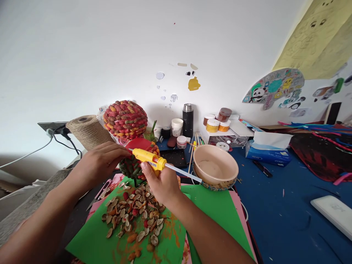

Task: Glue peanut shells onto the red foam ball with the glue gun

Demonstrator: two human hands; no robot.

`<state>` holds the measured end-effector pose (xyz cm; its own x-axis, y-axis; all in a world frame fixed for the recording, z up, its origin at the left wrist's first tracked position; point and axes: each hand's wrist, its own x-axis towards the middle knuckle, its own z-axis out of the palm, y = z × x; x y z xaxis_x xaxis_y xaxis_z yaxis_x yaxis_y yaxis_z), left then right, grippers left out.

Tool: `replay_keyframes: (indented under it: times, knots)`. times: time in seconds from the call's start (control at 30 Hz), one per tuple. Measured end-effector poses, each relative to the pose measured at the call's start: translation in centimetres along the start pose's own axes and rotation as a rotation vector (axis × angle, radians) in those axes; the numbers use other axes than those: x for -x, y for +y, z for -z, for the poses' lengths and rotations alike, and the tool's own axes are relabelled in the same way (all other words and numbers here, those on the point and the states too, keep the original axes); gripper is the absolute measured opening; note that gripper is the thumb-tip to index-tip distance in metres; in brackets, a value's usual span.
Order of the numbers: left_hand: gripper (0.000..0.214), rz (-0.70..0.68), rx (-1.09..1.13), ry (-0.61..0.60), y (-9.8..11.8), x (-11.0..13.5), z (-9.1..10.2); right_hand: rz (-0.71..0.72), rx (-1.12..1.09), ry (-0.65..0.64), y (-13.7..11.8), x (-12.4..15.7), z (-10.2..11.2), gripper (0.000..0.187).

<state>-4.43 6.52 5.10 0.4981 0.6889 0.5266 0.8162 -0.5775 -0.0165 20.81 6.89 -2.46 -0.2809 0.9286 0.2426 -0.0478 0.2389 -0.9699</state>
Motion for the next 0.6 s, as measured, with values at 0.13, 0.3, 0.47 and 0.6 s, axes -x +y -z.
replay_keyframes:
  times: [0.13,0.3,0.47,0.6]
  knots:
    - [0.033,0.005,0.014,-0.007,-0.26,0.14,0.02,0.007,0.000,-0.001,0.06,0.00,0.01,0.069]
    - [0.035,-0.001,0.027,-0.012,-0.35,0.25,0.01,0.005,-0.002,-0.014,-0.01,0.01,-0.01,0.068]
    - [0.033,0.009,0.037,-0.019,-0.34,0.36,-0.20,0.000,0.009,-0.018,-0.11,0.03,-0.02,0.069]
    - [0.033,0.030,0.048,-0.022,-0.25,0.36,-0.31,-0.001,0.023,-0.012,-0.21,0.02,-0.01,0.069]
